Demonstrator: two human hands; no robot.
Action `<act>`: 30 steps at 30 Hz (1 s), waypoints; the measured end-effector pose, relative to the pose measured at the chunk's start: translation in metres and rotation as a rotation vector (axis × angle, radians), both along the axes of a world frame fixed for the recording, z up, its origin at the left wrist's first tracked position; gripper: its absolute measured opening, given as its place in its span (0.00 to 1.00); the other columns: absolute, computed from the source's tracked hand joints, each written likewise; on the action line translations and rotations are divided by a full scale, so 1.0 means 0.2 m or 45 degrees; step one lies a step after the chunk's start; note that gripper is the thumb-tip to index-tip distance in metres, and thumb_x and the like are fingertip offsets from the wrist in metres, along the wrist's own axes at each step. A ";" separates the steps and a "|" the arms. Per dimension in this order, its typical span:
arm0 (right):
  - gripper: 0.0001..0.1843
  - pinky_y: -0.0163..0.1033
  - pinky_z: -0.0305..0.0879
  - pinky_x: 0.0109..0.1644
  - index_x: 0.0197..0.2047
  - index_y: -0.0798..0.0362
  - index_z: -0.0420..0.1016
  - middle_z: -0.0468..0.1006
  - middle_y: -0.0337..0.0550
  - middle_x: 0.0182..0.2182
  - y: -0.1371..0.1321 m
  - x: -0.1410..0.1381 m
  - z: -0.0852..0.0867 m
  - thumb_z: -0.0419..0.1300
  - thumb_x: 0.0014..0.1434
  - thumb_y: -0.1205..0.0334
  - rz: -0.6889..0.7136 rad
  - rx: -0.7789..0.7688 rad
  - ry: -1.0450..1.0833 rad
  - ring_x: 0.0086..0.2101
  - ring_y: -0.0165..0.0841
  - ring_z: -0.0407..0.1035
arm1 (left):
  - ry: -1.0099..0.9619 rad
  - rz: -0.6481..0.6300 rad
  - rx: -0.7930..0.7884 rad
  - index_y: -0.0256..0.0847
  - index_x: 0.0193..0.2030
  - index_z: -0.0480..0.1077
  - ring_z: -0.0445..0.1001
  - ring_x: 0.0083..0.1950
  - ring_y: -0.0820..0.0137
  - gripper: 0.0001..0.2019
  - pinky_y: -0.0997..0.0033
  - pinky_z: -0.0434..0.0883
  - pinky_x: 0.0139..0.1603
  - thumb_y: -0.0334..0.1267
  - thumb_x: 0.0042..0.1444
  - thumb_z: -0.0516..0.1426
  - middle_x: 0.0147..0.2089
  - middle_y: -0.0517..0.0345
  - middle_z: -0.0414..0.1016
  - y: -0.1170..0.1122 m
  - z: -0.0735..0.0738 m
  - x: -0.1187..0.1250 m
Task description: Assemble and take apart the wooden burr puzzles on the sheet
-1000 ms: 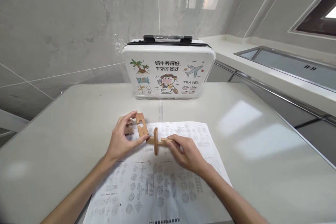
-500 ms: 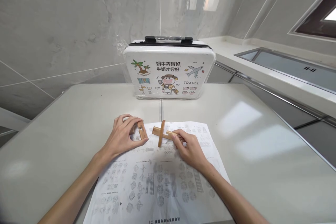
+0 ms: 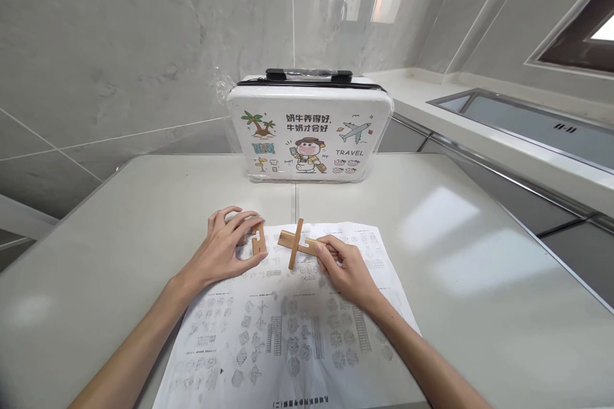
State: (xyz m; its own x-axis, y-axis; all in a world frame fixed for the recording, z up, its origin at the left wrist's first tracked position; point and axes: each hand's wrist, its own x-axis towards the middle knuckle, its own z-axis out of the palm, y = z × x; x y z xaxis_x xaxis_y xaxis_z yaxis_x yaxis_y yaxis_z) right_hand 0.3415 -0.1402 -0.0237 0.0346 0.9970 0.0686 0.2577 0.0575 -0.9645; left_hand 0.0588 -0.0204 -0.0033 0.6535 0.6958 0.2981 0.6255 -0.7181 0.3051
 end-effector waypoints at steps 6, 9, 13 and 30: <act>0.20 0.38 0.57 0.29 0.42 0.51 0.75 0.69 0.35 0.23 -0.01 0.00 0.01 0.54 0.77 0.44 0.103 -0.008 0.093 0.24 0.30 0.61 | -0.542 -0.058 -0.566 0.44 0.62 0.74 0.75 0.60 0.56 0.19 0.53 0.70 0.64 0.50 0.74 0.53 0.60 0.46 0.79 -0.13 0.05 0.14; 0.20 0.37 0.57 0.29 0.41 0.52 0.75 0.69 0.34 0.22 -0.01 -0.01 0.01 0.54 0.77 0.45 0.180 -0.039 0.151 0.23 0.30 0.61 | -0.765 -0.120 -1.013 0.43 0.64 0.74 0.74 0.66 0.54 0.23 0.55 0.69 0.68 0.54 0.75 0.50 0.64 0.44 0.78 -0.20 0.07 0.20; 0.21 0.37 0.58 0.29 0.41 0.52 0.75 0.69 0.34 0.22 -0.01 -0.01 0.01 0.54 0.77 0.44 0.268 -0.051 0.189 0.23 0.29 0.61 | -0.983 -0.307 -1.568 0.44 0.68 0.72 0.81 0.60 0.53 0.24 0.53 0.71 0.66 0.53 0.73 0.57 0.64 0.42 0.79 -0.24 0.03 0.23; 0.21 0.37 0.58 0.29 0.42 0.52 0.76 0.70 0.35 0.23 0.00 -0.01 0.01 0.56 0.76 0.43 0.330 -0.111 0.314 0.23 0.30 0.61 | -1.496 -0.254 -2.023 0.45 0.60 0.76 0.82 0.32 0.74 0.23 0.73 0.81 0.36 0.39 0.59 0.72 0.52 0.54 0.81 -0.20 -0.08 0.21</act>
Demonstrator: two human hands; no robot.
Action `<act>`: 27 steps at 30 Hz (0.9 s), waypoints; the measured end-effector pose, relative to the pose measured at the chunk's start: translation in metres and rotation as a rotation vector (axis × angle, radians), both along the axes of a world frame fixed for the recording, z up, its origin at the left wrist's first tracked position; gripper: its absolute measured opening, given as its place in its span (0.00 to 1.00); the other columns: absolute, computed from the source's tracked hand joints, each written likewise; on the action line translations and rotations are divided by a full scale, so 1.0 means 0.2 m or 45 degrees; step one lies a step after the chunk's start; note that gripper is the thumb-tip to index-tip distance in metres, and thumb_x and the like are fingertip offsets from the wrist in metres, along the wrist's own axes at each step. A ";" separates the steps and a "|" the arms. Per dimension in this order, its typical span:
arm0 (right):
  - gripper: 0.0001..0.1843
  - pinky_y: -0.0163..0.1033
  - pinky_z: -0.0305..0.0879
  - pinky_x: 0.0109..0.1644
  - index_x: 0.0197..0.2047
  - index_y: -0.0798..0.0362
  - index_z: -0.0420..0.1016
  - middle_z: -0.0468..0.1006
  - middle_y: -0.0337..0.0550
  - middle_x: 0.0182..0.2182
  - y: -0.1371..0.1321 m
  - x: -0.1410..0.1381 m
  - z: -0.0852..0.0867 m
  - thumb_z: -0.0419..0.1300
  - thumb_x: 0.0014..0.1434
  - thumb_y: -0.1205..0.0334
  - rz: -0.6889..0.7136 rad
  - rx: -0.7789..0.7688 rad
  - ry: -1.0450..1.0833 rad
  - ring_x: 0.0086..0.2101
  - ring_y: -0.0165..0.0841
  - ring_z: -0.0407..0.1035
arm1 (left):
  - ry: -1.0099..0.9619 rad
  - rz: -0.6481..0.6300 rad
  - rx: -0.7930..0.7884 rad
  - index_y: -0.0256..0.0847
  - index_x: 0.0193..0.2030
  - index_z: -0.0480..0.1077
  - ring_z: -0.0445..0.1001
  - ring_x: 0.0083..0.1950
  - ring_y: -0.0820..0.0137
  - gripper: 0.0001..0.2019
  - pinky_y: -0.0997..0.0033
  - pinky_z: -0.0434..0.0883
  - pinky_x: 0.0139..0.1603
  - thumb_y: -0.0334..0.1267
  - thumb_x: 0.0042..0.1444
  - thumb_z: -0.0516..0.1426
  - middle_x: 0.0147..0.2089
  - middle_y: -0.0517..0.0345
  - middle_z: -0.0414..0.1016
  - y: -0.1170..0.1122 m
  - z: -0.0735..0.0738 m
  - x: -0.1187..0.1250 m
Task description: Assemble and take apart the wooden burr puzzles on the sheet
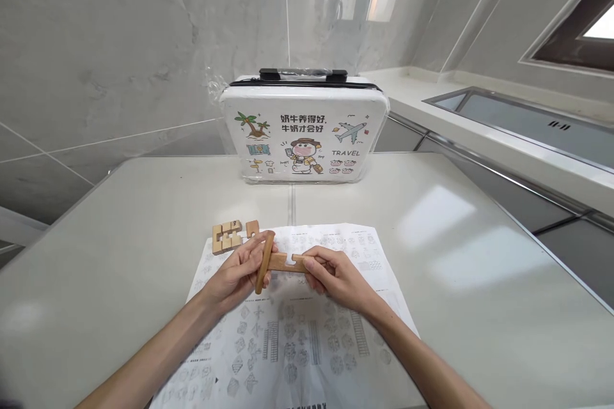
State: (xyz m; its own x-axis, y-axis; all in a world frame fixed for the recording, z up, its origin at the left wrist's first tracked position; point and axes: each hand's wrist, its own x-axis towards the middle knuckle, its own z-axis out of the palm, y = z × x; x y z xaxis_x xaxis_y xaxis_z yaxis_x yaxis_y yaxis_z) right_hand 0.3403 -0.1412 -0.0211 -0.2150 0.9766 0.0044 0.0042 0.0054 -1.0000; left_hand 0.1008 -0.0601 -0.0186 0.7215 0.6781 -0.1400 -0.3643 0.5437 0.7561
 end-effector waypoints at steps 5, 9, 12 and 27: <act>0.21 0.37 0.57 0.29 0.41 0.51 0.77 0.70 0.35 0.24 0.00 0.00 0.01 0.56 0.77 0.44 0.045 0.042 -0.026 0.24 0.29 0.61 | -0.004 -0.034 -0.016 0.45 0.59 0.76 0.81 0.29 0.74 0.22 0.73 0.81 0.33 0.38 0.59 0.72 0.51 0.54 0.82 0.01 0.03 -0.01; 0.21 0.37 0.55 0.29 0.41 0.51 0.77 0.70 0.36 0.23 0.00 -0.01 0.02 0.55 0.77 0.44 0.016 0.104 -0.114 0.24 0.29 0.60 | -0.019 -0.039 -0.019 0.43 0.57 0.77 0.80 0.29 0.75 0.21 0.73 0.81 0.32 0.39 0.58 0.73 0.49 0.54 0.81 0.02 0.06 -0.01; 0.23 0.38 0.54 0.29 0.42 0.51 0.77 0.70 0.36 0.23 0.00 -0.01 0.03 0.53 0.77 0.43 0.011 0.111 -0.176 0.23 0.30 0.60 | -0.005 -0.053 0.009 0.43 0.58 0.76 0.80 0.28 0.74 0.22 0.73 0.81 0.31 0.38 0.58 0.72 0.47 0.54 0.81 0.02 0.05 -0.01; 0.22 0.38 0.56 0.28 0.41 0.50 0.75 0.65 0.34 0.23 0.02 0.01 -0.01 0.53 0.76 0.41 -0.410 0.047 -0.163 0.23 0.31 0.58 | 0.827 0.615 0.816 0.43 0.67 0.67 0.81 0.30 0.70 0.28 0.66 0.79 0.39 0.51 0.65 0.64 0.40 0.59 0.80 0.05 0.21 -0.03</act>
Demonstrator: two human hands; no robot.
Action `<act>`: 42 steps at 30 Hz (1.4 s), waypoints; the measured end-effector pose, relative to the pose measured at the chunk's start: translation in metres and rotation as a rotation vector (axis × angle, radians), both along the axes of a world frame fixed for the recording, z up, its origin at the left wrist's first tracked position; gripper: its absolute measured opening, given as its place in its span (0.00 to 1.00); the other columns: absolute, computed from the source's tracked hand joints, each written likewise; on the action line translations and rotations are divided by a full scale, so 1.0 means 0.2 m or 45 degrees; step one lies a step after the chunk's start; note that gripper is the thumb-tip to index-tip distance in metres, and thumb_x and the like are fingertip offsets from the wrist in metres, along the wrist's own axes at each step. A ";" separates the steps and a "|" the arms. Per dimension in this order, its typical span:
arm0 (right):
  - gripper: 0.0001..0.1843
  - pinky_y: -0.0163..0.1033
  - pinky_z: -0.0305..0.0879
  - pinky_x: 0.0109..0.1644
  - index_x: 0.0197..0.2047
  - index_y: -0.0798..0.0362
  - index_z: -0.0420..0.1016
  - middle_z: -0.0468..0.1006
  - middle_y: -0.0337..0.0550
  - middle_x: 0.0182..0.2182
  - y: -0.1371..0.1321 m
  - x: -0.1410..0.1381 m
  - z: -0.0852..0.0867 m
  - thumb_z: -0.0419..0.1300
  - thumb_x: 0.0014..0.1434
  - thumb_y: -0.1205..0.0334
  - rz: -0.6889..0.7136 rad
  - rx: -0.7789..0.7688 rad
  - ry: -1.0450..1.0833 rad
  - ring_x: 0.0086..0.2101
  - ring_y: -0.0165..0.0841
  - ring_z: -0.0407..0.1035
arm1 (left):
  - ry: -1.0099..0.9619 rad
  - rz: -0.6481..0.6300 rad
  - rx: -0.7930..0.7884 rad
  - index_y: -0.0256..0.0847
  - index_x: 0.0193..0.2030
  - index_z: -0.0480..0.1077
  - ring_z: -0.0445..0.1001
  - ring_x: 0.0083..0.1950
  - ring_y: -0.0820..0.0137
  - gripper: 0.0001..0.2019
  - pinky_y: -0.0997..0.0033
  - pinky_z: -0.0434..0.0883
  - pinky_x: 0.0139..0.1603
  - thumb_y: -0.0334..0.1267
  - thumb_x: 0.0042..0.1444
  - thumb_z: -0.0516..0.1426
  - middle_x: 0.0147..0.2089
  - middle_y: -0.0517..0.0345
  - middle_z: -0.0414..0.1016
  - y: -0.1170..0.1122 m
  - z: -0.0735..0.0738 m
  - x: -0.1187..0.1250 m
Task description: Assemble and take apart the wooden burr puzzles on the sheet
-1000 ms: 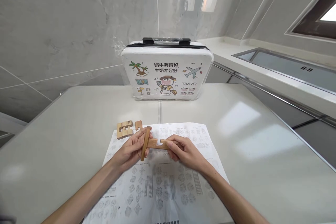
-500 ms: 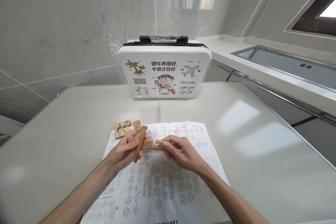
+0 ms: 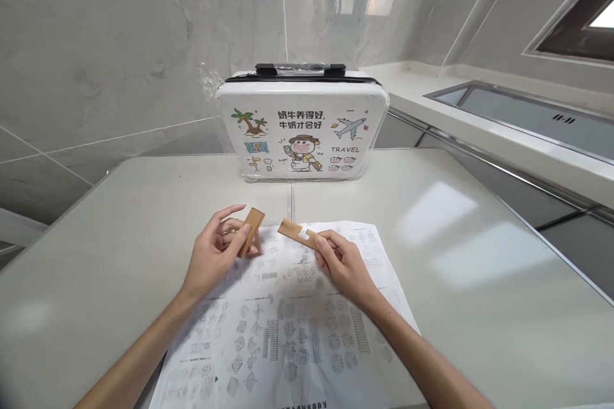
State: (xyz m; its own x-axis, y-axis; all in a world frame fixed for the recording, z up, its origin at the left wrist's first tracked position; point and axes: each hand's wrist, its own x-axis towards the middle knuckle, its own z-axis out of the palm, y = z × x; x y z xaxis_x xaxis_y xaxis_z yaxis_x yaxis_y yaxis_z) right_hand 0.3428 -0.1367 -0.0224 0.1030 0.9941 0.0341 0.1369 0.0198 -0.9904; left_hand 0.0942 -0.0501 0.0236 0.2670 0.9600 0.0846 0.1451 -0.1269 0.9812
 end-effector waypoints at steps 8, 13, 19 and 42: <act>0.24 0.39 0.56 0.29 0.39 0.50 0.73 0.67 0.35 0.23 0.02 -0.01 -0.04 0.52 0.75 0.39 -0.050 0.002 -0.139 0.24 0.32 0.59 | 0.820 0.032 0.408 0.46 0.64 0.70 0.74 0.29 0.69 0.19 0.70 0.68 0.38 0.46 0.69 0.56 0.29 0.66 0.78 0.02 -0.04 0.06; 0.22 0.39 0.58 0.31 0.42 0.50 0.75 0.72 0.38 0.24 0.02 -0.02 -0.05 0.51 0.76 0.42 -0.105 0.024 -0.352 0.24 0.34 0.62 | 1.168 -0.013 0.470 0.49 0.57 0.75 0.78 0.30 0.64 0.15 0.68 0.61 0.33 0.44 0.72 0.50 0.33 0.61 0.82 0.02 -0.04 0.14; 0.21 0.39 0.57 0.31 0.47 0.51 0.77 0.73 0.37 0.24 0.01 -0.03 -0.05 0.50 0.76 0.46 -0.151 0.039 -0.479 0.24 0.34 0.63 | 1.310 -0.022 0.458 0.48 0.51 0.78 0.80 0.33 0.60 0.12 0.66 0.59 0.33 0.38 0.70 0.52 0.36 0.58 0.84 0.01 -0.04 0.22; 0.18 0.39 0.54 0.32 0.32 0.47 0.68 0.80 0.39 0.24 0.15 -0.18 0.07 0.55 0.75 0.51 -0.137 -0.212 -0.772 0.27 0.39 0.74 | 1.427 -0.185 0.366 0.43 0.59 0.71 0.83 0.41 0.51 0.16 0.63 0.66 0.39 0.45 0.73 0.50 0.36 0.51 0.83 -0.04 -0.04 0.17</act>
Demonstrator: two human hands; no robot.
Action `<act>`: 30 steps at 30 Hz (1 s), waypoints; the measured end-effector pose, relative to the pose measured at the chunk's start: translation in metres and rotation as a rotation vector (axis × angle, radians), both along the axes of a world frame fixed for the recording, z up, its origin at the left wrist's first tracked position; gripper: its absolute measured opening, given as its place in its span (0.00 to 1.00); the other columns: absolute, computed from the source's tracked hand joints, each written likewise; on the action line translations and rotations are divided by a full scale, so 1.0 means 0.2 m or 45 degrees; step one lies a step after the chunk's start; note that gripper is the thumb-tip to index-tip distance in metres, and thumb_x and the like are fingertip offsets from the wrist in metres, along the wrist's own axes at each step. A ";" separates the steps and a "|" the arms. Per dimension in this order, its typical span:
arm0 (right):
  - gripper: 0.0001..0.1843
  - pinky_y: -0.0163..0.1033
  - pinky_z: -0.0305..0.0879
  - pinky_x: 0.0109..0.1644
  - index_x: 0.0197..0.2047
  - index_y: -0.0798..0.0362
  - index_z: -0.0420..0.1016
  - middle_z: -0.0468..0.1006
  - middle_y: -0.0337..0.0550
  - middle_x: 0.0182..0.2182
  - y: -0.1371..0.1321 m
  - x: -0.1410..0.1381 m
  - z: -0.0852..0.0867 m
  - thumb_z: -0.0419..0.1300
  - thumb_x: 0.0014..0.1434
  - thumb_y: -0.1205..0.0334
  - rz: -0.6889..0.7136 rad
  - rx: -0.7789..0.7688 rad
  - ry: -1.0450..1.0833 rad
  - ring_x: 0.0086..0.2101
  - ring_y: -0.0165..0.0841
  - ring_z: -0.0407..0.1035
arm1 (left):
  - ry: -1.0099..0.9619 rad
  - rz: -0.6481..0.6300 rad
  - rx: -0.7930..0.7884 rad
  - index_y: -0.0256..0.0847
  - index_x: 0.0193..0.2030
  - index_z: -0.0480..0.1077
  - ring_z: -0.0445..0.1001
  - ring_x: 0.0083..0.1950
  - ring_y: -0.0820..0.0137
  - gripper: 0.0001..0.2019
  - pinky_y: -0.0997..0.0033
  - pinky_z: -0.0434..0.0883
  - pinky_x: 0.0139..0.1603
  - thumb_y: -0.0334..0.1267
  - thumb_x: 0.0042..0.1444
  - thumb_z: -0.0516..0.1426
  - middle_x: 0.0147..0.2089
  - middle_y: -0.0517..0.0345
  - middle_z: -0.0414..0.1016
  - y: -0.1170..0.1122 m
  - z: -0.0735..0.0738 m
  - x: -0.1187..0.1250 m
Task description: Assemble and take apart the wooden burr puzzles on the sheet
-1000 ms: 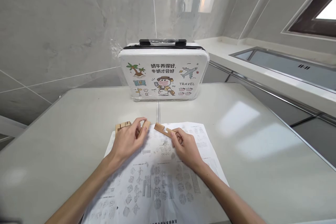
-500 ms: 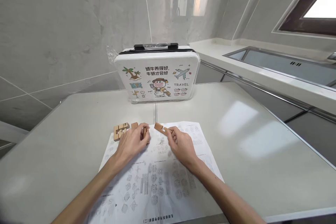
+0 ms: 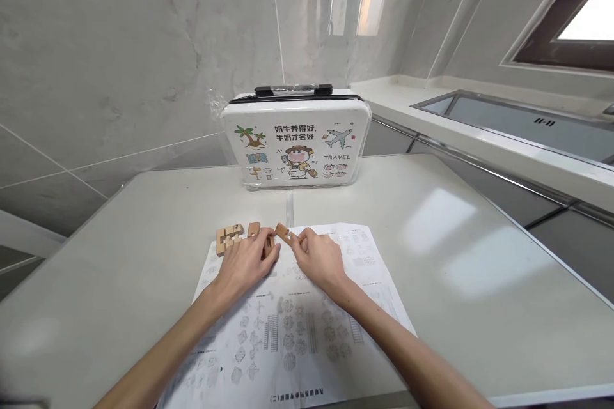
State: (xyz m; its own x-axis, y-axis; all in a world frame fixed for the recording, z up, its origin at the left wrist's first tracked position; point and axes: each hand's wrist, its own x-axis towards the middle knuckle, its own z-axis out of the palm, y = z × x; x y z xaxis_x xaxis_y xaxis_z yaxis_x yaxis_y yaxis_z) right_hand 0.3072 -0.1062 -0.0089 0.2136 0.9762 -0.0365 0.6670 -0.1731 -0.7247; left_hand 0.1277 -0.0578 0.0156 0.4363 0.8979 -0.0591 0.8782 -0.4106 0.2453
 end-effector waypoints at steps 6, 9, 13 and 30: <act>0.25 0.40 0.52 0.31 0.31 0.49 0.70 0.82 0.46 0.28 0.05 -0.05 0.02 0.49 0.78 0.47 0.138 -0.155 -0.292 0.29 0.40 0.74 | 0.071 -0.053 0.024 0.40 0.61 0.69 0.84 0.42 0.47 0.18 0.60 0.68 0.41 0.47 0.75 0.47 0.39 0.46 0.83 0.01 0.01 -0.02; 0.26 0.40 0.52 0.31 0.33 0.50 0.73 0.83 0.50 0.31 0.06 -0.07 0.03 0.47 0.79 0.48 0.202 -0.192 -0.358 0.31 0.42 0.76 | 0.109 -0.076 0.027 0.40 0.61 0.67 0.84 0.43 0.46 0.20 0.60 0.68 0.42 0.50 0.76 0.46 0.38 0.46 0.83 0.02 0.00 -0.03; 0.25 0.40 0.56 0.34 0.38 0.53 0.77 0.85 0.53 0.36 0.08 -0.10 0.04 0.45 0.80 0.52 0.282 -0.258 -0.448 0.36 0.44 0.79 | 0.197 -0.096 0.069 0.39 0.62 0.66 0.85 0.44 0.46 0.20 0.60 0.69 0.41 0.50 0.77 0.46 0.39 0.45 0.83 0.02 0.00 -0.04; 0.20 0.40 0.57 0.36 0.39 0.51 0.76 0.83 0.51 0.35 0.10 -0.11 0.06 0.47 0.77 0.55 0.437 -0.235 -0.536 0.37 0.44 0.77 | -0.680 0.275 0.498 0.44 0.44 0.72 0.63 0.23 0.72 0.08 0.73 0.61 0.33 0.44 0.67 0.54 0.21 0.70 0.60 0.24 -0.10 -0.42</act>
State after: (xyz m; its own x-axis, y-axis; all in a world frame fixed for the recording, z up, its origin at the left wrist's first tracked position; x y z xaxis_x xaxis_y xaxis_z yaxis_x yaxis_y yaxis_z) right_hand 0.2859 -0.0863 0.0040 -0.0815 0.9778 -0.1932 0.9318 0.0060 -0.3629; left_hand 0.0433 -0.0103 -0.0045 0.1246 0.8795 0.4593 0.7504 -0.3864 0.5363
